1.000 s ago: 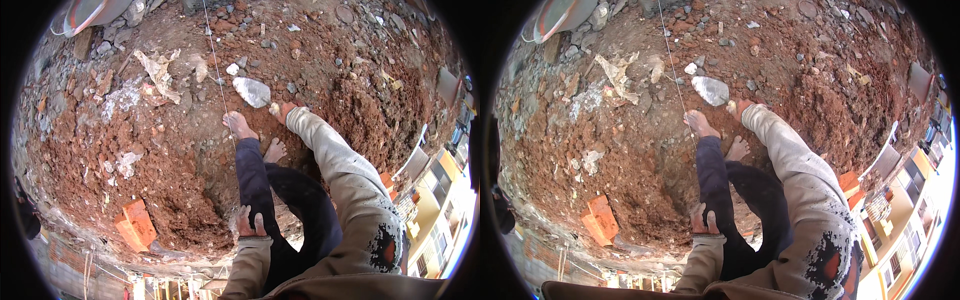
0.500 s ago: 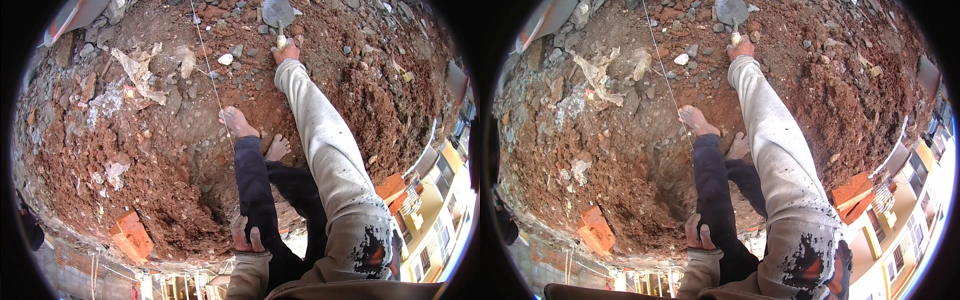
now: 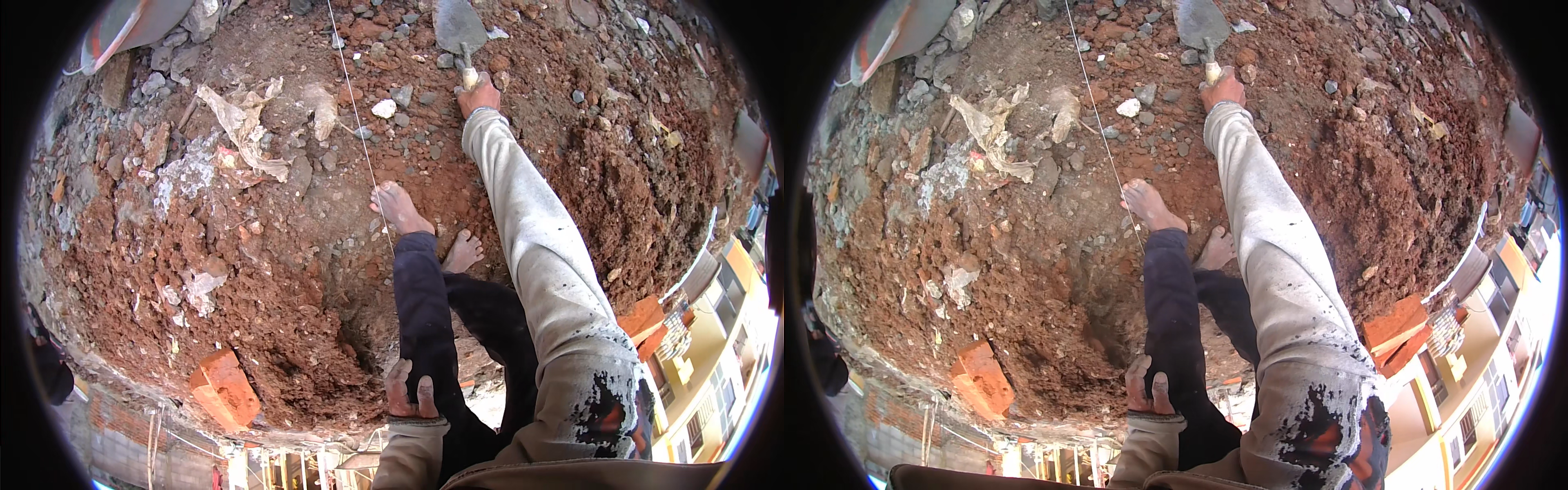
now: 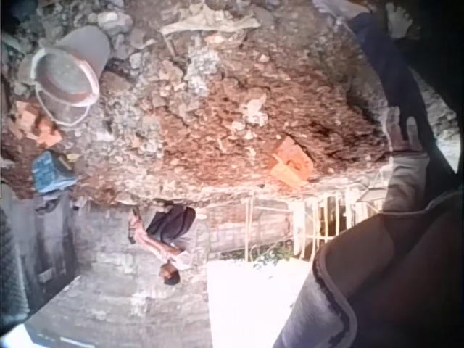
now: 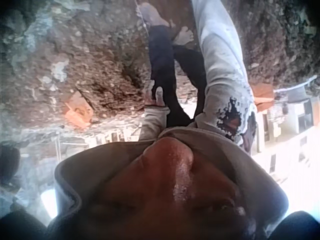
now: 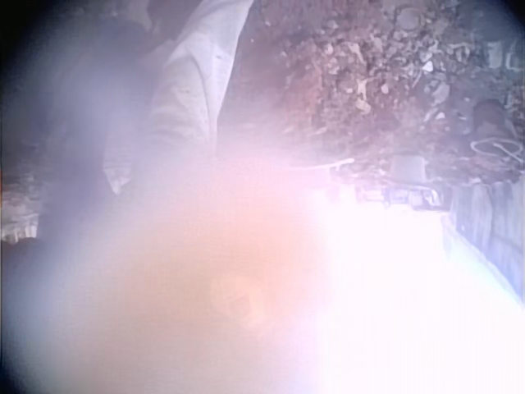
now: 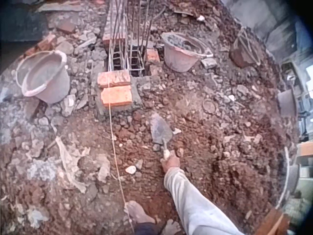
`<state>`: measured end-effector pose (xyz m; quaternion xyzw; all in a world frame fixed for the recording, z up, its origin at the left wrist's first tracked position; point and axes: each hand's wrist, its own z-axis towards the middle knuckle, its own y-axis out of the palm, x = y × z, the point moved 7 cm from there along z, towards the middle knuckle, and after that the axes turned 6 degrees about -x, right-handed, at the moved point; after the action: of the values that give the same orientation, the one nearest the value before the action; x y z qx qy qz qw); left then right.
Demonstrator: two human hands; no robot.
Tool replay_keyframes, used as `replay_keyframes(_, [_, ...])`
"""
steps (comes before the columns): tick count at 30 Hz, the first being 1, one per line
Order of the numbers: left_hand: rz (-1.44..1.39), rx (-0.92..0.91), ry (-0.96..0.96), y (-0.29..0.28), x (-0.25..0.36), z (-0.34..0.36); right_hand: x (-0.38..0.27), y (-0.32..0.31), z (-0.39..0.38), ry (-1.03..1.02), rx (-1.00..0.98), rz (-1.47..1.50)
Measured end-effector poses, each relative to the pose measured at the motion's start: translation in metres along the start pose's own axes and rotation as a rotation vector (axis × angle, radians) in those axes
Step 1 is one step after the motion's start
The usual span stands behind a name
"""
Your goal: The person places bricks along a string line on the ground and then scoops cement from a head pan with a trowel to spread it between the bricks. The person works barefoot on a dirt construction site.
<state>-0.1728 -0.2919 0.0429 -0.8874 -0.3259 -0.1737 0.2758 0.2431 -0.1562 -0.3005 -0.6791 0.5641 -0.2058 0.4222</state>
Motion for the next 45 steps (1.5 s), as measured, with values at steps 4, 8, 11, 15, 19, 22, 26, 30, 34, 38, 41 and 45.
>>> replay_keyframes(4, [0.023, -0.015, 0.052, -0.001, 0.004, 0.004, 0.007, -0.01, 0.002, -0.021, 0.021, 0.013])
replay_keyframes(8, [0.005, 0.006, 0.023, -0.005, 0.012, 0.004, -0.028, -0.02, -0.024, -0.122, 0.078, 0.307])
replay_keyframes(11, [0.025, -0.007, 0.064, -0.006, 0.02, 0.01, -0.069, -0.026, -0.012, -0.205, 0.097, 0.536])
replay_keyframes(15, [0.015, -0.006, 0.045, -0.012, 0.028, 0.017, -0.147, -0.033, 0.004, -0.189, 0.188, 0.484])
replay_keyframes(19, [-0.03, -0.022, 0.086, -0.014, 0.035, 0.028, -0.16, -0.028, 0.015, -0.248, 0.208, 0.454])
replay_keyframes(22, [-0.009, -0.003, 0.053, -0.02, 0.039, 0.028, -0.13, -0.009, -0.028, -0.147, 0.011, 0.492])
replay_keyframes(26, [0.004, 0.03, 0.051, -0.015, 0.035, 0.021, -0.067, -0.012, -0.095, -0.117, -0.114, 0.164])
replay_keyframes(30, [-0.023, 0.012, 0.019, 0.002, 0.024, 0.016, -0.077, -0.03, -0.118, -0.496, 0.022, 0.031])
replay_keyframes(34, [0.024, 0.012, 0.012, 0.008, 0.029, 0.011, -0.141, -0.031, -0.094, -0.396, -0.129, -0.321])
replay_keyframes(38, [-0.019, 0.029, -0.002, 0.007, 0.035, 0.009, -0.154, -0.032, -0.078, -0.442, -0.214, -0.482])
replay_keyframes(41, [0.052, 0.032, 0.009, 0.004, 0.027, 0.005, -0.161, -0.047, -0.093, -0.453, -0.195, -0.407])
replay_keyframes(45, [0.036, 0.038, 0.039, 0.008, 0.027, 0.005, -0.158, -0.037, -0.079, -0.471, -0.248, -0.461])
